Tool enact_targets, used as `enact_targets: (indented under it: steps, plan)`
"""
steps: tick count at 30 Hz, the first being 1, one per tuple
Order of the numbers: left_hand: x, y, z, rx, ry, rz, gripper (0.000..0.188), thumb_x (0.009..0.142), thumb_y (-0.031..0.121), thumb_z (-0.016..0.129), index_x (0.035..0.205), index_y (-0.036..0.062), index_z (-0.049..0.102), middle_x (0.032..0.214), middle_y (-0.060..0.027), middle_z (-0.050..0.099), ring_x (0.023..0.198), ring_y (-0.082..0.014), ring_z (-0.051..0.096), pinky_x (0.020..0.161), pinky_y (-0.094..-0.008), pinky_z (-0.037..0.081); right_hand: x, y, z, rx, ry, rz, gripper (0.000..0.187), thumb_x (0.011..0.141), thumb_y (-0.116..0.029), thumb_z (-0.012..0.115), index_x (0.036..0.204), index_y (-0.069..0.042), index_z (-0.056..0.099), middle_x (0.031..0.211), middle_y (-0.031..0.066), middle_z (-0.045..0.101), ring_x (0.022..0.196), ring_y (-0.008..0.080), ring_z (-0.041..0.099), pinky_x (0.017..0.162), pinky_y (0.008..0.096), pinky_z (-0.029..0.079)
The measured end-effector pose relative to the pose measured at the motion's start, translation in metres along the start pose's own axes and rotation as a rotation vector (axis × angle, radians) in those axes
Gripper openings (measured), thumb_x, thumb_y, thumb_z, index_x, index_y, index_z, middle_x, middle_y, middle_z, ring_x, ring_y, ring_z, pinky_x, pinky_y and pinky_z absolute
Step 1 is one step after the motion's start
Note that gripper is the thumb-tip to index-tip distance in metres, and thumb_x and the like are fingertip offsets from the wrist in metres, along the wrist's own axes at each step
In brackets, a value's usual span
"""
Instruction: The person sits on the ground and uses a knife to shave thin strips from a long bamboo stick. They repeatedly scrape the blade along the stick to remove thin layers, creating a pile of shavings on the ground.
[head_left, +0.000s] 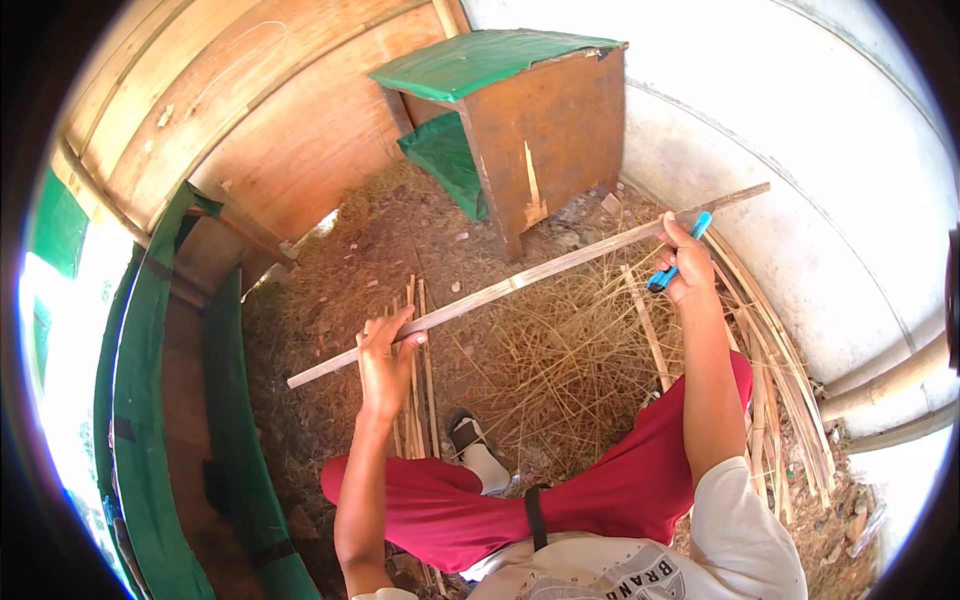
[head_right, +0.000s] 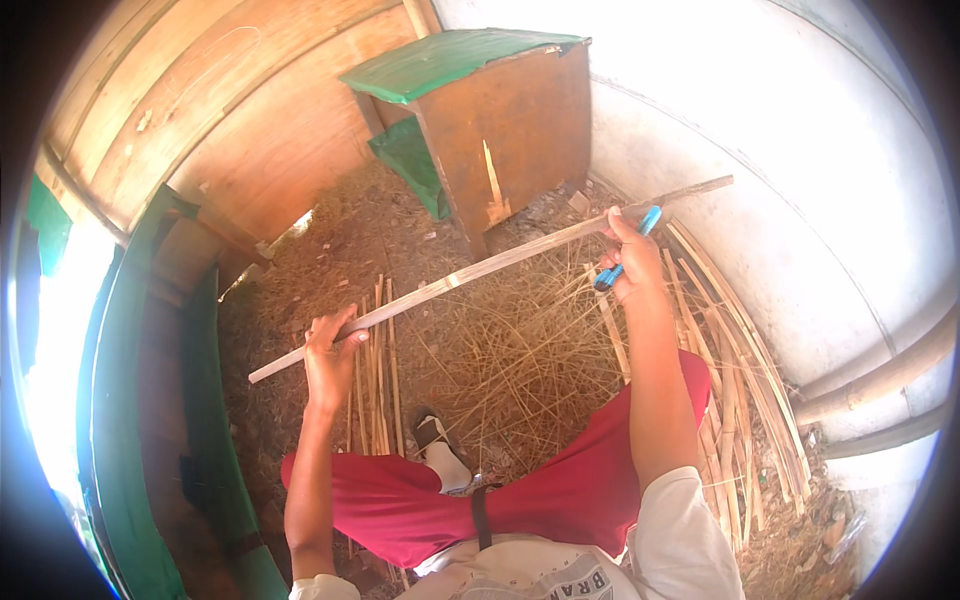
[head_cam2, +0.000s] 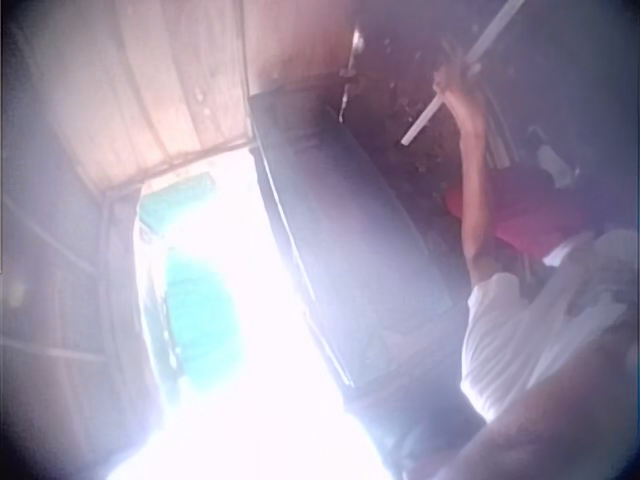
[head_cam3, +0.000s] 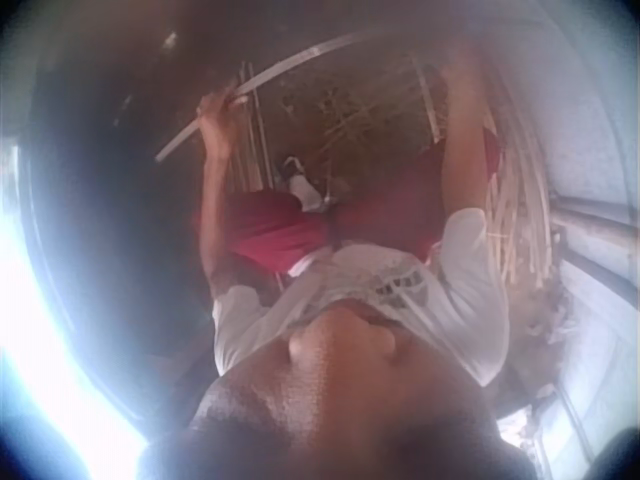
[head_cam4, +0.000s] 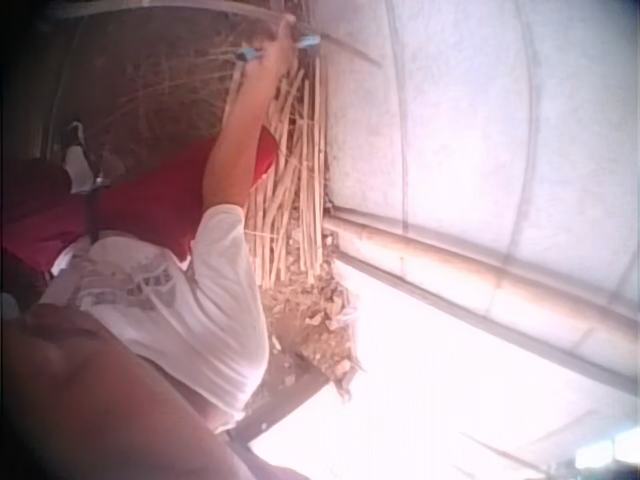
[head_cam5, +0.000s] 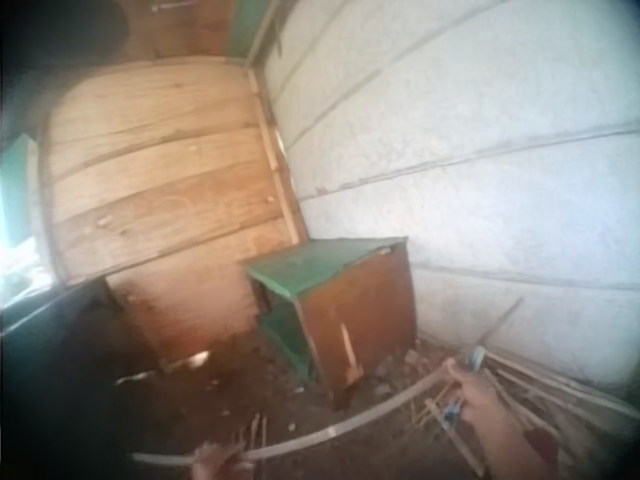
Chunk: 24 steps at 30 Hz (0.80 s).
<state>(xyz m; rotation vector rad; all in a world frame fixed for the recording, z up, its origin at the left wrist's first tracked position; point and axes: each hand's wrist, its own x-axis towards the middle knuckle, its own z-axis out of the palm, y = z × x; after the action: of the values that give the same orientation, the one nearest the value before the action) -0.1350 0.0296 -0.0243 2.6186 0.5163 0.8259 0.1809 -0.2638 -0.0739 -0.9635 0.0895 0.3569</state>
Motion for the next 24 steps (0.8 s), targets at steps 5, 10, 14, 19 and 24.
enact_targets:
  steps: [5, 10, 14, 19, 24]
  plan:
    - [-0.005, 0.015, 0.005, 0.237, 0.452, 0.103, 0.034, 0.082, 0.009, 0.078, 0.115, 0.0077, 0.069, 0.103, -0.0078, 0.070, 0.109, -0.0236, 0.062, 0.096, -0.0392, 0.041, 0.017, 0.001, -0.017, 0.084, 0.104, -0.083, 0.027, 0.090, -0.029, 0.075, 0.105, -0.008, 0.066, 0.089, 0.0010, 0.055, 0.054, 0.0066, 0.038, 0.050, 0.0252, 0.034]
    - [-0.061, -0.015, 0.024, -0.223, 0.372, -0.151, 0.016, 0.087, 0.015, 0.078, 0.096, 0.0019, 0.072, 0.081, -0.0059, 0.071, 0.072, -0.0125, 0.065, 0.063, -0.0278, 0.049, 0.016, 0.002, -0.016, 0.103, 0.085, -0.071, 0.028, 0.090, -0.029, 0.076, 0.105, -0.008, 0.066, 0.088, 0.0008, 0.054, 0.055, 0.0073, 0.039, 0.050, 0.0259, 0.035]
    - [-0.089, -0.019, 0.046, -0.261, 0.192, -0.426, 0.034, 0.090, 0.030, 0.076, 0.078, -0.0012, 0.071, 0.057, -0.0024, 0.063, 0.053, -0.0070, 0.055, 0.049, -0.0261, 0.042, 0.017, 0.005, -0.017, 0.099, 0.094, -0.070, 0.029, 0.090, -0.030, 0.075, 0.106, -0.008, 0.065, 0.088, 0.0013, 0.054, 0.054, 0.0074, 0.039, 0.050, 0.0257, 0.034]
    - [-0.079, 0.022, 0.071, -0.284, -0.185, -0.440, 0.035, 0.092, 0.030, 0.072, 0.115, 0.0046, 0.067, 0.087, -0.0056, 0.071, 0.077, -0.0156, 0.064, 0.067, -0.0301, 0.051, 0.011, 0.011, -0.012, 0.050, 0.095, -0.066, 0.028, 0.092, -0.032, 0.073, 0.105, -0.010, 0.063, 0.085, 0.0004, 0.054, 0.050, 0.0066, 0.038, 0.048, 0.0243, 0.034]
    - [-0.054, 0.048, 0.119, -0.913, -0.328, -0.375, 0.056, 0.099, 0.019, 0.062, 0.149, 0.0092, 0.039, 0.139, -0.0132, 0.056, 0.117, -0.0191, 0.056, 0.096, -0.0364, 0.050, 0.005, 0.042, 0.010, 0.086, 0.070, 0.006, 0.037, 0.086, -0.031, 0.080, 0.104, -0.007, 0.059, 0.094, 0.0064, 0.060, 0.050, 0.0074, 0.040, 0.046, 0.0264, 0.036]
